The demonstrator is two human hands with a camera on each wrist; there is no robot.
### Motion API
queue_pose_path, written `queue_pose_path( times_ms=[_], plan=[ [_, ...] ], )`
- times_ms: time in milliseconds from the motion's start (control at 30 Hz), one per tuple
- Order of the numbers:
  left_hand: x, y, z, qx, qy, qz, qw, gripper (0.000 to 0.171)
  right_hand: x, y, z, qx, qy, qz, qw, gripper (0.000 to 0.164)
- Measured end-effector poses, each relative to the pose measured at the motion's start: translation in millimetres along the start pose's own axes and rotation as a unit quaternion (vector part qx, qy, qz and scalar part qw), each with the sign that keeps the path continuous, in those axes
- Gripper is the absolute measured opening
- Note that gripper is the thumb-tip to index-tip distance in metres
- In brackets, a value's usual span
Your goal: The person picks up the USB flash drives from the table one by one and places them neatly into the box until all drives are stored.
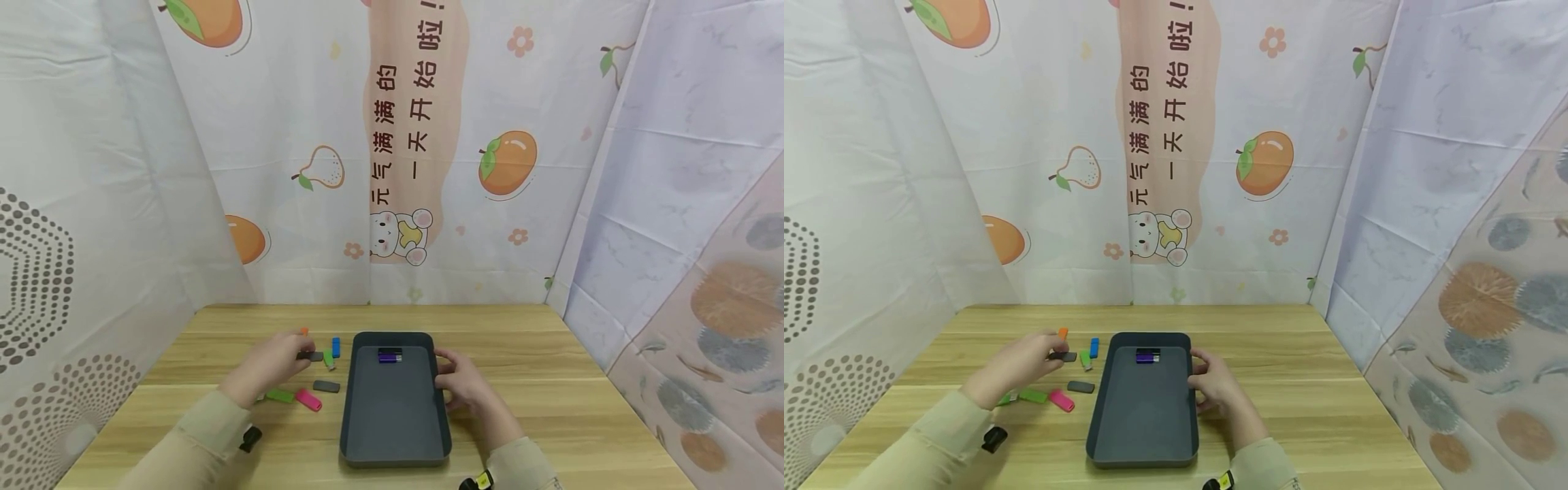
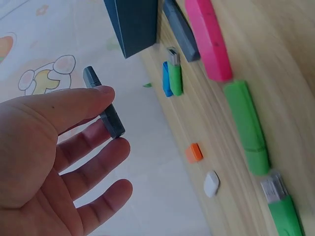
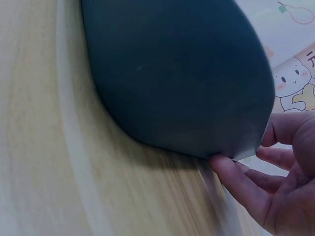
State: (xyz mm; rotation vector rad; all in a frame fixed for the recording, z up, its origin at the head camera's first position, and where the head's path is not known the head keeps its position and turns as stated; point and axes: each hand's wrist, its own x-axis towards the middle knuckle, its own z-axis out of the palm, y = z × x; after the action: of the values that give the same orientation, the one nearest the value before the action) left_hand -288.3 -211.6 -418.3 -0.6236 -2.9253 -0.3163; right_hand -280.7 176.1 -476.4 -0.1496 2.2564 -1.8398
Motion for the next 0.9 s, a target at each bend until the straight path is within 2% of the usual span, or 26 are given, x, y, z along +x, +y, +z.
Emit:
queue_pose_path(
  times_ms=[267, 900],
  plan=[
    [9.8, 12.6, 1.3, 0.001, 0.013, 0.025, 0.9996, 0.010, 1, 0, -1, 0.004, -0.006, 0.001, 1.000, 0.078],
    [31.1, 36.0, 2.9, -0.047, 0.000, 0.009, 0.9989, 0.007, 2, 0, -2, 0.002, -0.008, 0.003, 1.000, 0.078]
  ],
)
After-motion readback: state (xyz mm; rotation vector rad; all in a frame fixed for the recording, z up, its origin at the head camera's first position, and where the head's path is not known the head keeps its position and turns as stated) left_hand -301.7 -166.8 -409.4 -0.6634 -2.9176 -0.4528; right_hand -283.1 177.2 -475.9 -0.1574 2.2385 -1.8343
